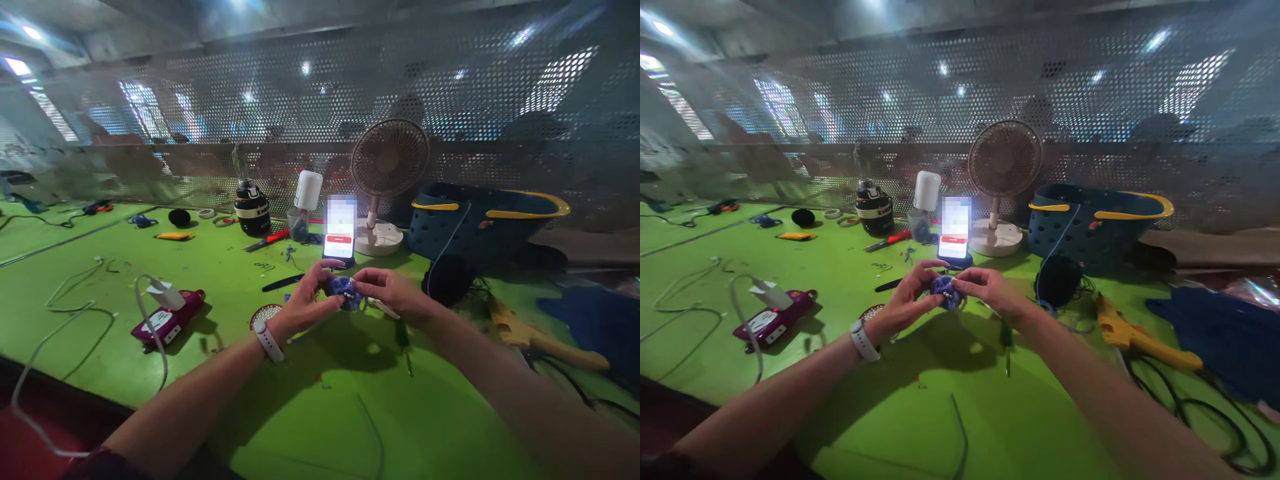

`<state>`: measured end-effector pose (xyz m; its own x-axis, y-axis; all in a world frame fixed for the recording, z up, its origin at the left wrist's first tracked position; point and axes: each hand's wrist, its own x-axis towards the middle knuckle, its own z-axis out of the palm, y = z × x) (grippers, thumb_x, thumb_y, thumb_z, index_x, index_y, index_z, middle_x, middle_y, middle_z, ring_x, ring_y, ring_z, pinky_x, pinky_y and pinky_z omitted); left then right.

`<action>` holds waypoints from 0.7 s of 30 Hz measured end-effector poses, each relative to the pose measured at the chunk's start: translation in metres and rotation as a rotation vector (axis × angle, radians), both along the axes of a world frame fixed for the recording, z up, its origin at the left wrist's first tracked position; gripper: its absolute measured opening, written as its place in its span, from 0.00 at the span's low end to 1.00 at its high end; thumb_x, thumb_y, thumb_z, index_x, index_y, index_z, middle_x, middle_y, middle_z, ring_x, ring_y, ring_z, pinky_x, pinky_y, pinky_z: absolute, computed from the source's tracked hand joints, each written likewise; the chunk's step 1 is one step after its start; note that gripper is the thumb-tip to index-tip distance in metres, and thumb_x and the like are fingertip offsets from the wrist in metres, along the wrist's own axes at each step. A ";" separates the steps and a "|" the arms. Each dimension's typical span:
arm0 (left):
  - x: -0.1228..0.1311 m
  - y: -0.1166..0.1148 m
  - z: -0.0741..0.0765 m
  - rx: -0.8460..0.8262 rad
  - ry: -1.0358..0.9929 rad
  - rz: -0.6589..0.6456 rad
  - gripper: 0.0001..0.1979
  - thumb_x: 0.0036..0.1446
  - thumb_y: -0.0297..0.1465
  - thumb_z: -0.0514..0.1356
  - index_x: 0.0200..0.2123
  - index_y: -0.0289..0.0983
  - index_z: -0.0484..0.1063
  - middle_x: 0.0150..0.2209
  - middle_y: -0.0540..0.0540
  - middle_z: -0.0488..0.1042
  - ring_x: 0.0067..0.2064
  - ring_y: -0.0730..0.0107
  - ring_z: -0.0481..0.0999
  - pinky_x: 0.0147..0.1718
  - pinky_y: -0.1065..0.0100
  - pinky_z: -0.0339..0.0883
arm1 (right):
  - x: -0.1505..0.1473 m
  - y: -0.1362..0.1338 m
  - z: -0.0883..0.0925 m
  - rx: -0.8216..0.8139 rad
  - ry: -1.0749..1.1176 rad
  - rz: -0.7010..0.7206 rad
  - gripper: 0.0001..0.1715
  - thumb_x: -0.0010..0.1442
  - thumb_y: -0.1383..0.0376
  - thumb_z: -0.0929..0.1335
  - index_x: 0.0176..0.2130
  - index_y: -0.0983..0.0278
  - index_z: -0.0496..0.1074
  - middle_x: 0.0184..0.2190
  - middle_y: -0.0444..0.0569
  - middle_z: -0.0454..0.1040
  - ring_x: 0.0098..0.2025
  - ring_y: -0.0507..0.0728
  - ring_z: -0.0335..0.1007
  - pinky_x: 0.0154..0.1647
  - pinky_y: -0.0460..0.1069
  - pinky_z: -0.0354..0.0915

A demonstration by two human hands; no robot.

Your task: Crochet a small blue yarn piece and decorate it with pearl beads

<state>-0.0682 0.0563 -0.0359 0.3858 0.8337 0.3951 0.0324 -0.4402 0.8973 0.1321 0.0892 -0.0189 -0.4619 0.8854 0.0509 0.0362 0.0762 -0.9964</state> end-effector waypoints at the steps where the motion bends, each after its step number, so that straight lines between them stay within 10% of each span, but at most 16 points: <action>1: -0.001 0.001 0.000 -0.004 0.002 0.003 0.25 0.55 0.26 0.60 0.56 0.38 0.59 0.37 0.48 0.70 0.39 0.67 0.72 0.40 0.63 0.67 | 0.000 0.000 0.001 0.010 -0.016 -0.005 0.14 0.46 0.55 0.77 0.28 0.62 0.78 0.25 0.44 0.76 0.28 0.52 0.67 0.31 0.48 0.61; 12: -0.001 0.004 0.001 -0.055 0.081 -0.032 0.24 0.49 0.25 0.62 0.51 0.36 0.65 0.33 0.49 0.71 0.33 0.70 0.72 0.34 0.67 0.67 | -0.001 -0.005 0.010 0.134 -0.155 -0.082 0.19 0.47 0.49 0.75 0.25 0.62 0.74 0.16 0.38 0.65 0.16 0.49 0.58 0.18 0.47 0.56; 17: 0.002 0.004 0.000 -0.106 0.123 -0.013 0.22 0.47 0.24 0.59 0.49 0.32 0.69 0.36 0.44 0.75 0.37 0.66 0.74 0.38 0.63 0.68 | -0.005 -0.014 0.008 0.681 -0.436 -0.202 0.14 0.57 0.54 0.70 0.28 0.60 0.77 0.23 0.45 0.73 0.26 0.55 0.66 0.28 0.49 0.57; 21: 0.003 0.007 -0.002 -0.197 0.047 -0.056 0.21 0.46 0.23 0.60 0.47 0.33 0.72 0.38 0.44 0.76 0.38 0.65 0.75 0.41 0.62 0.69 | -0.007 -0.019 0.007 0.773 -0.523 -0.200 0.16 0.63 0.55 0.65 0.28 0.60 0.76 0.25 0.46 0.75 0.27 0.55 0.68 0.29 0.50 0.57</action>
<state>-0.0652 0.0628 -0.0376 0.4481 0.8698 0.2067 0.0567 -0.2584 0.9644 0.1248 0.0705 -0.0121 -0.4356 0.7584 0.4848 0.5462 0.6508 -0.5273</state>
